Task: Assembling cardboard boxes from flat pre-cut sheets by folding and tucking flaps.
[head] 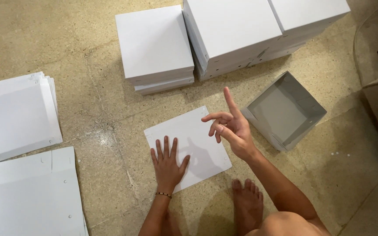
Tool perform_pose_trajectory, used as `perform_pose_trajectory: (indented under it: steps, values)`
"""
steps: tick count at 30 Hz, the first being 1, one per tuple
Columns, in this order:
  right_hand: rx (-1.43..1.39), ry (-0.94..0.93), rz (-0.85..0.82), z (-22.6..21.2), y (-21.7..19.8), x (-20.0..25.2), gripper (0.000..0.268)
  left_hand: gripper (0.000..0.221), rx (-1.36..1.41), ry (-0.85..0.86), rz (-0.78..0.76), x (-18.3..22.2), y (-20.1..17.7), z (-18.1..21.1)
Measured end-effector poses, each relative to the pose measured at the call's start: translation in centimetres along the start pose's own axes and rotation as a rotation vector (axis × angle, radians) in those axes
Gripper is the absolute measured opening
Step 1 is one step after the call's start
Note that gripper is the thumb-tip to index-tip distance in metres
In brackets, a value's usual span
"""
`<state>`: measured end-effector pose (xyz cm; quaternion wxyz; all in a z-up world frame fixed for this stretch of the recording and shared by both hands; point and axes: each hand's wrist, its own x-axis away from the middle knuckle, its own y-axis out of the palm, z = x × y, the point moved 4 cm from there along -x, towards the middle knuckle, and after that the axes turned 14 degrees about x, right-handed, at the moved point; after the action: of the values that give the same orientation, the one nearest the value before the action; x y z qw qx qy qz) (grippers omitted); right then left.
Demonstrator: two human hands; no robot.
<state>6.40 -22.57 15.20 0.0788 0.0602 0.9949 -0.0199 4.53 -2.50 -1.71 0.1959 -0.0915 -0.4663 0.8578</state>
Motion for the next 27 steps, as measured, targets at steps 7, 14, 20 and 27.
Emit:
perform_pose_trajectory:
  steps: [7, 14, 20, 27]
  values:
    - [0.6, 0.164, 0.014, 8.0, 1.2, 3.3, 0.072, 0.068, -0.018, -0.008, -0.019, 0.0, 0.3, -0.2]
    - [1.52, 0.07, -0.447, 16.5, 3.6, 10.2, 0.064, 0.068, -0.016, -0.017, -0.023, 0.0, 0.3, -0.2]
    - [1.63, 0.098, -0.414, 16.6, 3.3, 9.9, 0.066, 0.068, -0.002, -0.006, 0.013, -0.2, 0.2, 0.0]
    - [1.64, 0.177, -0.393, 16.4, 3.4, 9.9, 0.067, 0.068, 0.002, 0.009, 0.02, 0.0, -0.1, 0.0]
